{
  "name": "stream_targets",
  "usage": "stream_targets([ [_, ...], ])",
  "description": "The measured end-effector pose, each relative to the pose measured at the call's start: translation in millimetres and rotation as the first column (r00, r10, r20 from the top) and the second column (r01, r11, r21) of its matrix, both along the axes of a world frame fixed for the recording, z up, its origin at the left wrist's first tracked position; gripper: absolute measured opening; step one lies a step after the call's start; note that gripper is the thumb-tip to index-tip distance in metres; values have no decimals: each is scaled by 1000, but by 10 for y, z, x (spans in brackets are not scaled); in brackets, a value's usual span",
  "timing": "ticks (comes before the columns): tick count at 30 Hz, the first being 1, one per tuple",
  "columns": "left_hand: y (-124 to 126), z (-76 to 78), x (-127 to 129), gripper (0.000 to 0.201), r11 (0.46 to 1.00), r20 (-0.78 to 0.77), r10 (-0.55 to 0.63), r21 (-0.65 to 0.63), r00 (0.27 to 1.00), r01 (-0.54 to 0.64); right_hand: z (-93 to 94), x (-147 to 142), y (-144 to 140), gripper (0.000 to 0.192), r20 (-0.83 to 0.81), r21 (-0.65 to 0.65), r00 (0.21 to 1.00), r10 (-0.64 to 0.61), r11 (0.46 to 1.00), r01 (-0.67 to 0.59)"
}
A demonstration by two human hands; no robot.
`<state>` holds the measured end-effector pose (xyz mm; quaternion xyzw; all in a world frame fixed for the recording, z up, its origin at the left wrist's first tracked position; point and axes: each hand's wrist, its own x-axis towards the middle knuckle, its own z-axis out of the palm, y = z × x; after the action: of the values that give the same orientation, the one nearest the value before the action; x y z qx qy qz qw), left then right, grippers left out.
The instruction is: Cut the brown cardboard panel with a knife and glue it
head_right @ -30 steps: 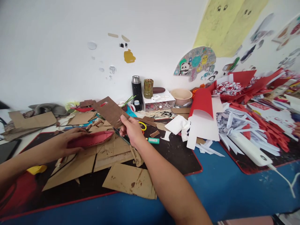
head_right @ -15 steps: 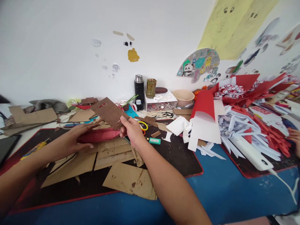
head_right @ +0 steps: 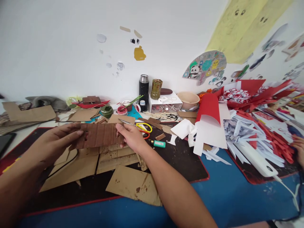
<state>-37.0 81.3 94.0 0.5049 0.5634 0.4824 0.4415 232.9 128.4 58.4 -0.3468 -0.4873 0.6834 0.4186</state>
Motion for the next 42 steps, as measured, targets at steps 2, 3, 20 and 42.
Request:
stream_targets([
  [2, -25, -44, 41, 53, 999, 40, -22, -26, 999, 23, 4, 0, -6, 67, 21, 4, 1000, -17, 1000, 17],
  [3, -36, -62, 56, 50, 999, 59, -28, -37, 998, 31, 4, 0, -8, 67, 29, 12, 999, -31, 999, 30],
  [20, -79, -47, 25, 56, 968, 266, 221, 57, 938, -245, -35, 9, -86, 34, 180, 418, 958, -223, 899, 131],
  [42, -126, -219, 2, 88, 980, -484, 36, 187, 874, 63, 8, 13, -68, 50, 141, 368, 959, -246, 912, 180],
])
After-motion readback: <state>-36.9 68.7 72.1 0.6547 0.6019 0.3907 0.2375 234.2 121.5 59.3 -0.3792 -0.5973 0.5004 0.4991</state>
